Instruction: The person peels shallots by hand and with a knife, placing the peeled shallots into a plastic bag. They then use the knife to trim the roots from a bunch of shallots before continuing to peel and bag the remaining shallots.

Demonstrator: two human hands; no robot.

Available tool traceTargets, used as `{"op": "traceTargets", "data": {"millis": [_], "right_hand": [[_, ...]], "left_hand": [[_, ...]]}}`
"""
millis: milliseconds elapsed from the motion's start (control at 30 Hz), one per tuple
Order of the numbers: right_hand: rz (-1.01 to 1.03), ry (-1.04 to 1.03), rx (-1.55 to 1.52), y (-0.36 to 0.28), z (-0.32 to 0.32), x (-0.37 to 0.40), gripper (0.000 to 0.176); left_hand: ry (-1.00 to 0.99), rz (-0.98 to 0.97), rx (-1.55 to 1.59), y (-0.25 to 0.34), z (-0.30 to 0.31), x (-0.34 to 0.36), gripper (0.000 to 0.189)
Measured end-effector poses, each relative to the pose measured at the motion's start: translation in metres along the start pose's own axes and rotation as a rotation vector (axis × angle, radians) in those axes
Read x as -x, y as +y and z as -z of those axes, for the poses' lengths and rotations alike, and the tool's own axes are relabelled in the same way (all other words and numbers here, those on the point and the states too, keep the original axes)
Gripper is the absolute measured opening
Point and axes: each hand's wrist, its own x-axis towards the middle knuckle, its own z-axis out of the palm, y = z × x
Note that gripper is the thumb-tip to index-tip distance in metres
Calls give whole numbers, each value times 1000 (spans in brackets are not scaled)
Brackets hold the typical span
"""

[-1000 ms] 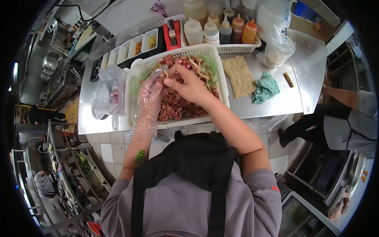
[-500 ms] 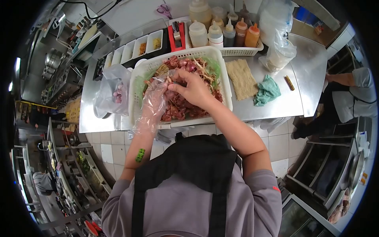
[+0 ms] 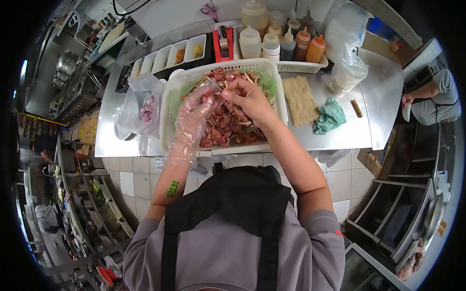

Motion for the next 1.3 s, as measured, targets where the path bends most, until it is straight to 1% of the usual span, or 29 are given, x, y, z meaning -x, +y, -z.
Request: {"op": "traceTargets", "data": {"millis": [67,133,167,200,233,267,300,367,400,467,633,700,733,800,900,933,967,1000,1067,1100,1133,1200,1233,1300], "right_hand": [[-1,5,57,2,2,0,12],[105,195,349,4,-6,0,25],[106,197,350,6,-9,1,25],[234,117,350,8,-12,1,34],[360,35,350,8,-14,4,42],[284,-40,387,4,-14,8,46],[285,-40,387,2,-15,9,46],[246,-111,586,0,-16,9,43],[289,-109,588,1,-17,8,42],[310,-92,594,7,-15,6,41],[339,-70,647,7,-21,6,35],[454,25,734,8,-22,5,32],[452,28,733,8,-22,6,32],[378,15,766,5,-22,8,30],[394,71,723,6,-22,6,30],[394,71,723,6,-21,6,30],[352,110,719,5,-20,7,30],[310,150,714,4,-19,8,31],[335,178,701,6,-16,6,32],[360,206,687,5,-15,6,32],[361,204,689,4,-15,7,32],[257,5,522,0,-16,10,34],[257,3,522,1,-17,10,34],[313,-55,646,3,-16,10,36]], "left_hand": [[45,8,15,3,1,-1,32],[69,-19,46,-9,10,-4,32],[95,-46,76,-13,14,-6,32],[92,-46,75,-13,14,-8,32],[102,-23,147,-12,15,-9,33],[113,0,218,-12,16,-10,35],[113,0,217,-13,17,-9,35],[95,-29,192,-14,20,-8,36],[94,-29,191,-14,19,-9,36],[56,-109,216,-16,18,-9,36],[85,-57,90,-13,21,-8,38],[80,-34,66,-14,24,-8,39],[69,-52,51,-17,26,-10,40],[57,-69,35,-18,26,-11,40],[62,-101,122,-14,17,-10,40],[98,-56,86,-10,12,-8,40],[135,-12,48,-7,10,-7,41],[135,-12,49,-7,11,-7,41],[90,9,158,-8,16,-7,37],[90,7,159,-10,18,-8,37],[80,-8,129,-14,21,-10,36],[71,-24,99,-15,22,-10,35],[76,-30,102,-15,21,-9,34],[80,-35,104,-13,19,-8,34]]}}
